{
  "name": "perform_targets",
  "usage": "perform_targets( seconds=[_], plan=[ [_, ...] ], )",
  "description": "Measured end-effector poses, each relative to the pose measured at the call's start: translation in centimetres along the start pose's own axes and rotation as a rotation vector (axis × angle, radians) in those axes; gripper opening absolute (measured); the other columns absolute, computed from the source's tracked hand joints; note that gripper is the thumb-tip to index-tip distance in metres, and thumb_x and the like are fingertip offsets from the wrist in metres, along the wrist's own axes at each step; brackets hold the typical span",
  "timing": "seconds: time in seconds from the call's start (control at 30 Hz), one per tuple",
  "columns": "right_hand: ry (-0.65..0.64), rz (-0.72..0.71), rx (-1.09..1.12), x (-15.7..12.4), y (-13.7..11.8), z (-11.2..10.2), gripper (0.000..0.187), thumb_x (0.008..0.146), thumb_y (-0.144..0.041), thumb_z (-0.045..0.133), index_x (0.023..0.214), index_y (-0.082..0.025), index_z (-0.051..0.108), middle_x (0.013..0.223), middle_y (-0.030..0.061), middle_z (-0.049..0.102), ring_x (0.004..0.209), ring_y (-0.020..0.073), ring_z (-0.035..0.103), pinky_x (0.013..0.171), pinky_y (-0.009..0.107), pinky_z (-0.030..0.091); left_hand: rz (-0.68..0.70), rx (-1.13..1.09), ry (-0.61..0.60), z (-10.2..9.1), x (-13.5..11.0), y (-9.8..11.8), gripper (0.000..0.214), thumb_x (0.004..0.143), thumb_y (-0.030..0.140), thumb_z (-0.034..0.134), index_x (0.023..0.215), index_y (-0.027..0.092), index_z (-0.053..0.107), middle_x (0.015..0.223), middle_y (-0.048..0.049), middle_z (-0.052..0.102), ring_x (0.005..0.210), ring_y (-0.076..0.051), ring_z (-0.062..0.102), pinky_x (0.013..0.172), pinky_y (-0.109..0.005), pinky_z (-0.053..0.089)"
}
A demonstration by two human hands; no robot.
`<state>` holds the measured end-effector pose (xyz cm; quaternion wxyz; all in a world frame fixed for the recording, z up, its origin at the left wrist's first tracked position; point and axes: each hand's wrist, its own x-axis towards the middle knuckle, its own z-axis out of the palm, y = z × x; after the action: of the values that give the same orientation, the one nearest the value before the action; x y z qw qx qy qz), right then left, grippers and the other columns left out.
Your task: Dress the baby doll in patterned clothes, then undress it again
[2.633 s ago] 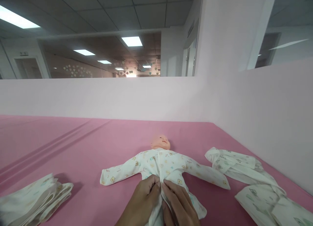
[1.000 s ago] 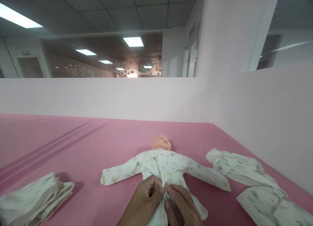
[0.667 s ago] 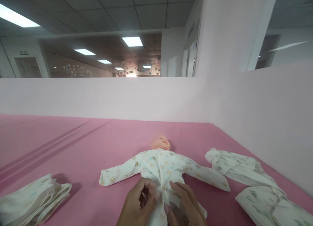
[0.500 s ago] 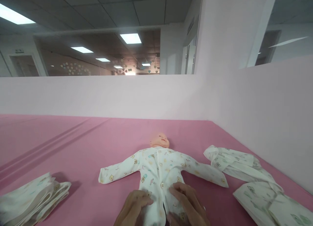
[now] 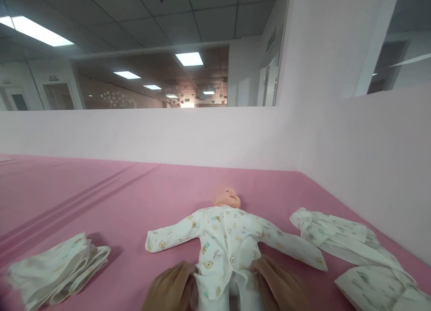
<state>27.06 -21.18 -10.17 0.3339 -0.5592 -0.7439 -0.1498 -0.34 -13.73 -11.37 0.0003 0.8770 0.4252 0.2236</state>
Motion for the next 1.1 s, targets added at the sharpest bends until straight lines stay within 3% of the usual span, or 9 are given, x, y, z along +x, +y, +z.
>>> perform_targets(
  seconds=[0.13,0.3,0.43,0.6,0.77,0.87,0.97,1.03,1.1],
  plan=[
    [-0.086,0.133,-0.014,4.2,2.2,1.0,0.027,0.097,-0.022,0.032,0.088,-0.027,0.057,0.080,0.0003,0.066,0.069,0.0148,0.065,0.059,0.024,0.052,-0.194,0.006,-0.044,-2.5,4.9,-0.5,0.036,0.090,0.010,0.025,0.096,0.021,0.059,0.091,-0.0049,0.068,0.079,-0.019,0.062,0.065,-0.030,0.038],
    [0.039,0.066,-0.292,7.2,5.9,5.3,0.030,0.098,-0.020,0.027,0.087,-0.021,0.055,0.073,0.0021,0.057,0.063,0.0175,0.056,0.058,0.029,0.041,-0.079,0.228,-0.172,-2.6,10.0,-1.5,0.032,0.078,-0.001,0.033,0.093,0.016,0.056,0.094,-0.0088,0.065,0.082,-0.022,0.061,0.062,-0.030,0.034],
    [0.116,0.029,-0.452,6.7,7.2,7.6,0.028,0.097,-0.016,0.029,0.088,-0.019,0.056,0.072,0.0033,0.055,0.064,0.0185,0.053,0.062,0.030,0.038,-0.099,0.269,-0.168,-1.4,11.2,-2.2,0.038,0.075,-0.005,0.035,0.101,0.015,0.053,0.091,-0.0088,0.066,0.080,-0.022,0.063,0.061,-0.029,0.033],
    [0.156,0.006,-0.523,5.8,7.1,8.2,0.021,0.096,-0.011,0.035,0.097,-0.015,0.055,0.077,0.0055,0.058,0.072,0.0201,0.054,0.069,0.031,0.039,-0.173,0.252,-0.143,-0.1,11.1,-2.5,0.029,0.092,0.011,0.028,0.112,0.013,0.050,0.079,-0.0097,0.067,0.074,-0.026,0.065,0.059,-0.030,0.032],
    [0.136,-0.025,-0.504,4.7,7.5,8.0,0.024,0.094,-0.008,0.034,0.105,-0.014,0.054,0.084,0.0073,0.061,0.076,0.0214,0.056,0.075,0.034,0.041,-0.165,0.225,-0.164,-0.5,9.2,-1.8,0.027,0.084,0.002,0.037,0.099,0.015,0.055,0.083,-0.0080,0.067,0.077,-0.022,0.063,0.060,-0.028,0.032],
    [0.173,-0.013,-0.417,4.0,8.0,8.2,0.023,0.095,-0.018,0.035,0.110,-0.016,0.053,0.094,0.0088,0.063,0.084,0.0233,0.058,0.078,0.037,0.043,-0.178,0.185,-0.057,-1.8,6.5,-2.5,0.024,0.090,0.011,0.034,0.083,0.017,0.055,0.083,-0.0048,0.065,0.077,-0.019,0.060,0.062,-0.027,0.036],
    [0.201,0.060,-0.330,3.8,8.4,8.4,0.026,0.097,-0.030,0.036,0.112,-0.016,0.052,0.100,0.0101,0.063,0.088,0.0246,0.059,0.082,0.039,0.044,-0.208,0.256,0.123,-3.7,2.6,-5.3,0.025,0.092,0.015,0.034,0.088,0.019,0.058,0.090,-0.0046,0.063,0.084,-0.019,0.058,0.073,-0.031,0.042],
    [0.201,0.087,-0.286,3.9,8.5,8.5,0.029,0.097,-0.032,0.034,0.112,-0.015,0.052,0.100,0.0106,0.063,0.089,0.0252,0.059,0.082,0.040,0.044,-0.211,0.422,0.222,-5.2,-0.3,-8.0,0.025,0.091,0.015,0.037,0.098,0.018,0.060,0.102,-0.0081,0.062,0.095,-0.023,0.056,0.081,-0.036,0.043],
    [0.198,0.093,-0.252,4.1,8.3,8.5,0.030,0.096,-0.033,0.033,0.111,-0.016,0.052,0.099,0.0108,0.063,0.089,0.0255,0.060,0.083,0.041,0.045,-0.316,0.599,0.304,-6.6,-3.3,-10.6,0.029,0.090,0.018,0.041,0.113,0.014,0.058,0.113,-0.0140,0.058,0.103,-0.028,0.053,0.083,-0.040,0.044]
  ],
)
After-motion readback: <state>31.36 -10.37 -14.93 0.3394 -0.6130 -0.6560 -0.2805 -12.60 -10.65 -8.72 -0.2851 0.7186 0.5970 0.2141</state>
